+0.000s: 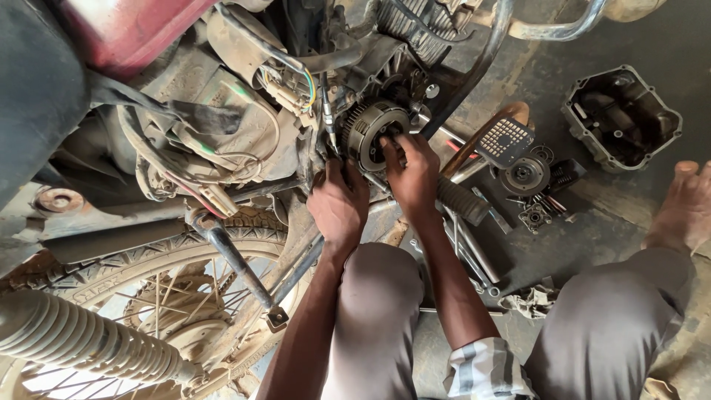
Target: Assembling and repairing the clutch assembly of a motorcycle engine.
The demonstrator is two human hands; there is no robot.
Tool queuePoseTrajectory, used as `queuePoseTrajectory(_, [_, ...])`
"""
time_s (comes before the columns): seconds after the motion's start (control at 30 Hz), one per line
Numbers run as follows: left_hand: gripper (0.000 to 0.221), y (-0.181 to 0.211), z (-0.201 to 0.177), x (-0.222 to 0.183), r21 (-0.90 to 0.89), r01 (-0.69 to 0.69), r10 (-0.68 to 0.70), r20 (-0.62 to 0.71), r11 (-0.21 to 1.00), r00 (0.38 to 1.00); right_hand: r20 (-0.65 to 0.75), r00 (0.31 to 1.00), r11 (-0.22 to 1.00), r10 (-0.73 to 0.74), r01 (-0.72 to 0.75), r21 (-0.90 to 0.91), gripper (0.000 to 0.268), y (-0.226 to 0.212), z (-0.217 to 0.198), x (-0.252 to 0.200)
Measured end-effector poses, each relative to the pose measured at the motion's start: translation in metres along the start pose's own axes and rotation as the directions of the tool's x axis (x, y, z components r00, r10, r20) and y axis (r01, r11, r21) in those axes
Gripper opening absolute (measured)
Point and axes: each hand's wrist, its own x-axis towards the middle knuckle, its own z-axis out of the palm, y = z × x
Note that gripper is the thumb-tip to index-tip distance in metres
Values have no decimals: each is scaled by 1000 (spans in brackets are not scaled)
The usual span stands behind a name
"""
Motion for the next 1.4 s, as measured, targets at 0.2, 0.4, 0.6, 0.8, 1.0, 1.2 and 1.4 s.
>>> queuePoseTrajectory(0.2, [23, 3, -3, 1, -21, -8, 8, 2, 1000, 1000, 80, 997, 998, 4, 0, -57, 16, 12, 5, -1])
queuePoseTrajectory(0.4, [23, 3, 2, -4, 80, -115, 127, -161, 990, 979, -101, 992, 995, -73, 80, 66, 20, -12, -14, -7])
queuePoseTrajectory(0.6, [23, -4, 4, 0, -43, -38, 37, -23, 998, 999, -23, 995, 991, -97, 94, -92, 30, 24, 8, -14])
queuePoseTrajectory(0.8, [22, 3, -1, 1, 5, -15, 15, -29, 1000, 999, -50, 971, 970, -232, 227, -85, 35, 21, 5, -10])
queuePoseTrajectory(1.0, [24, 8, -3, 0, 47, -10, 13, -74, 999, 997, 16, 991, 985, -131, 132, -111, 32, 13, -5, -8])
queuePoseTrajectory(1.2, [22, 12, -4, 1, 45, -5, 8, -84, 999, 996, 43, 995, 993, -95, 97, -62, 41, -7, -17, -7])
queuePoseTrajectory(1.4, [23, 14, -9, 1, 0, 19, -19, -64, 1000, 998, 144, 977, 966, -158, 183, -181, 41, 8, -20, 2])
